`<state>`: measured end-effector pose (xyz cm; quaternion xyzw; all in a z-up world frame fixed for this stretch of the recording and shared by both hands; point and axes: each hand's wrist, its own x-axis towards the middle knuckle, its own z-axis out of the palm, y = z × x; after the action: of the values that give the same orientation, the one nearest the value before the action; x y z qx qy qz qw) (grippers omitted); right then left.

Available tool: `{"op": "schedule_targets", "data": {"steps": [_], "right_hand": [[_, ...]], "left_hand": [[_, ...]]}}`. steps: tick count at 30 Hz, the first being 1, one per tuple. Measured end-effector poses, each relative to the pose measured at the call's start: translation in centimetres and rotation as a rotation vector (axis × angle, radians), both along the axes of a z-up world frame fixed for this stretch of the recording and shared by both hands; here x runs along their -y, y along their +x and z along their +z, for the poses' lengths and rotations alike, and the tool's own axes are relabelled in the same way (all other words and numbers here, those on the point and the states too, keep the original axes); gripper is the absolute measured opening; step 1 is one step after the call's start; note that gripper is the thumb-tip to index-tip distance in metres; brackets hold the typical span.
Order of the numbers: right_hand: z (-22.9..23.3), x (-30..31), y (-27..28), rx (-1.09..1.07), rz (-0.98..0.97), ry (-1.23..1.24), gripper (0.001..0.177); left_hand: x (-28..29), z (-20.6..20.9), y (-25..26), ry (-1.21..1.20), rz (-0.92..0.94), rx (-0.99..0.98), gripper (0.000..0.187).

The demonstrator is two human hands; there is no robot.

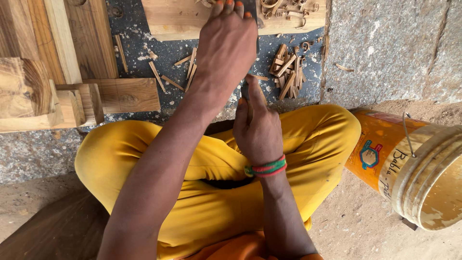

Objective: The person sits cross-legged on the floor and uses a chisel to carve a piece of wood. They repeatedly strike the chisel with a mallet to shape the wood, creating shavings that accumulate on the work surface.

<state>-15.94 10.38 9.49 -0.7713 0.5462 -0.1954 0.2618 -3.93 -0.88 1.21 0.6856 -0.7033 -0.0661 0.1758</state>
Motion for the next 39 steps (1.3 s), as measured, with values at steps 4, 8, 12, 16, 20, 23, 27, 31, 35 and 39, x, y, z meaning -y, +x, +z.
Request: {"op": "schedule_targets", "data": {"steps": [4,8,12,16,20,23,27,31,35,39], "right_hand": [[-1.2,1.7,0.4,-0.045,-0.006,-0.022,0.048],[-2.4,2.8,1.5,-0.028,-0.011,-0.067,0.048],[-3.0,2.6,1.7,0.07,-0.033,-0.073,0.047],[-3.6,1.6,1.1,0.084,-0.071,-0.076,0.046],[-3.8,-0.4,-0.7,0.54,-0.238,0.243,0.047],[-3.2,-1.5,-2.6,0.652,-0.278,0.343,0.051],[-3.2,-1.7,-3.9,0.662,-0.309,0.408,0.052],[-3.3,-1.3,-4.0,0.651,-0.307,0.423,0.052],[-3.0,-1.2,-4.3,0.654,-0.282,0.429,0.052],[-2.5,-1.4,-4.7,0.637,-0.292,0.423,0.051]], "left_hand": [[1.4,0.0,0.5,-0.141,0.08,-0.049,0.027],[2.9,-0.8,1.5,0.111,0.051,-0.191,0.013],[2.1,-1.3,2.2,-0.05,0.028,-0.224,0.021],[-0.2,-1.5,4.7,-0.322,-0.077,-0.41,0.034],[-0.3,-0.1,6.1,-0.247,0.047,-0.363,0.023],[0.5,0.6,5.2,0.093,0.021,-0.41,0.017],[0.8,-1.8,3.8,-0.259,-0.081,-0.116,0.041],[1.3,-3.5,3.3,-0.243,-0.069,0.013,0.04],[1.3,-3.2,2.1,-0.305,-0.064,0.038,0.037],[1.1,-2.7,1.5,-0.357,-0.016,0.179,0.042]]}}
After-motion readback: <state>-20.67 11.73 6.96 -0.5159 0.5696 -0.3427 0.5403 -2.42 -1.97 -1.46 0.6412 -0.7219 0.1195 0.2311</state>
